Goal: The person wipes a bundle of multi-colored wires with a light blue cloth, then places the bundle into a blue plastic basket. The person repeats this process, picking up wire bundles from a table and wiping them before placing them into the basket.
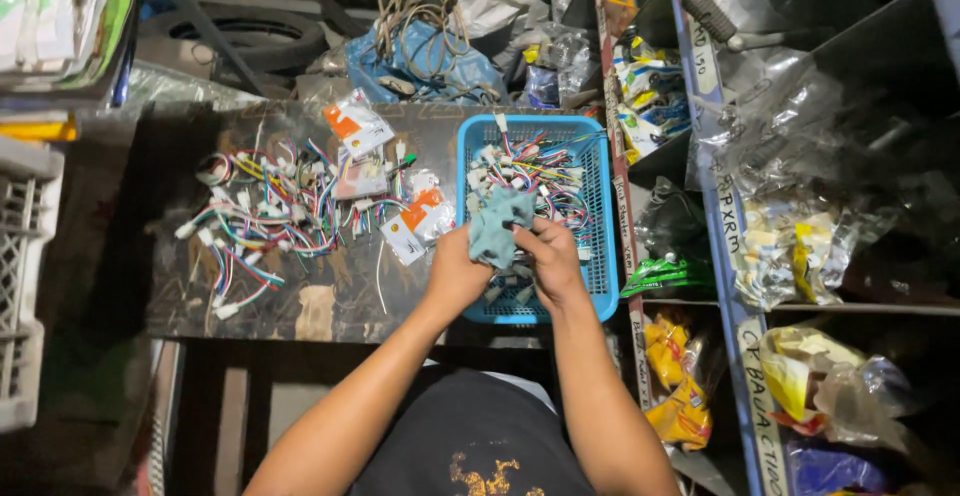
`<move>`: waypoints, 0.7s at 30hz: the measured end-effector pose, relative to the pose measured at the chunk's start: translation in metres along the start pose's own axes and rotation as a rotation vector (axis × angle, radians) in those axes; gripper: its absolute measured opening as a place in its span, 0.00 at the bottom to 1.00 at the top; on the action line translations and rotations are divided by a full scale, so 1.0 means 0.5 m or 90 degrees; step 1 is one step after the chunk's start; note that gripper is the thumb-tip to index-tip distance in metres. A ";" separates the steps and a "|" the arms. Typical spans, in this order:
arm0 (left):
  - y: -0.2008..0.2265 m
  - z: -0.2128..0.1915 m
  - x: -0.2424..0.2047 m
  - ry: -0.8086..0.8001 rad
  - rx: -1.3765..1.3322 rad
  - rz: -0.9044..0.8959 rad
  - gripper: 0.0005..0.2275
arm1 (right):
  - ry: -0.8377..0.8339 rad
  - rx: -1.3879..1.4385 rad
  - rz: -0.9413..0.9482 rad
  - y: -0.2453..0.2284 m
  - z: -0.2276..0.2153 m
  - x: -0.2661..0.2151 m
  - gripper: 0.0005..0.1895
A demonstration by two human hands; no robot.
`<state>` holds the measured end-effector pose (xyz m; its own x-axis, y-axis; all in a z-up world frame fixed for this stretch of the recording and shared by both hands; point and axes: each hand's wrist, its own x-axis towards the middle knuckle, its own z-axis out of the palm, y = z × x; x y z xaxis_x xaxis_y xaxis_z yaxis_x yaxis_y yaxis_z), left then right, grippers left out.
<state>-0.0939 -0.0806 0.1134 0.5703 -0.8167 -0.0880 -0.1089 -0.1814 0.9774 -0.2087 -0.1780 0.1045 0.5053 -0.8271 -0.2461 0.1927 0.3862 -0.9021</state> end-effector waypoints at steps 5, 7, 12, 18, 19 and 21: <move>0.036 -0.035 0.018 -0.002 0.029 0.005 0.08 | 0.039 0.043 -0.022 0.011 0.033 0.009 0.06; 0.050 -0.050 0.025 0.008 0.036 0.009 0.06 | 0.037 0.062 -0.029 0.022 0.040 0.016 0.07; 0.032 -0.071 0.048 0.064 -0.021 0.000 0.06 | 0.041 0.065 -0.069 0.020 0.072 0.032 0.06; 0.053 -0.100 0.056 0.081 -0.025 0.035 0.05 | 0.023 -0.022 -0.072 0.032 0.102 0.043 0.09; 0.032 -0.094 0.060 0.082 -0.029 0.031 0.05 | 0.023 -0.026 -0.069 0.021 0.114 0.039 0.09; -0.009 -0.087 0.068 0.085 -0.009 0.007 0.03 | 0.064 -0.097 -0.099 -0.001 0.141 0.031 0.07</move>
<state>-0.0390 -0.0837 0.1145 0.6729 -0.7379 -0.0521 -0.1051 -0.1651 0.9807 -0.1418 -0.1625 0.1260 0.3918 -0.9112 -0.1274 0.1279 0.1911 -0.9732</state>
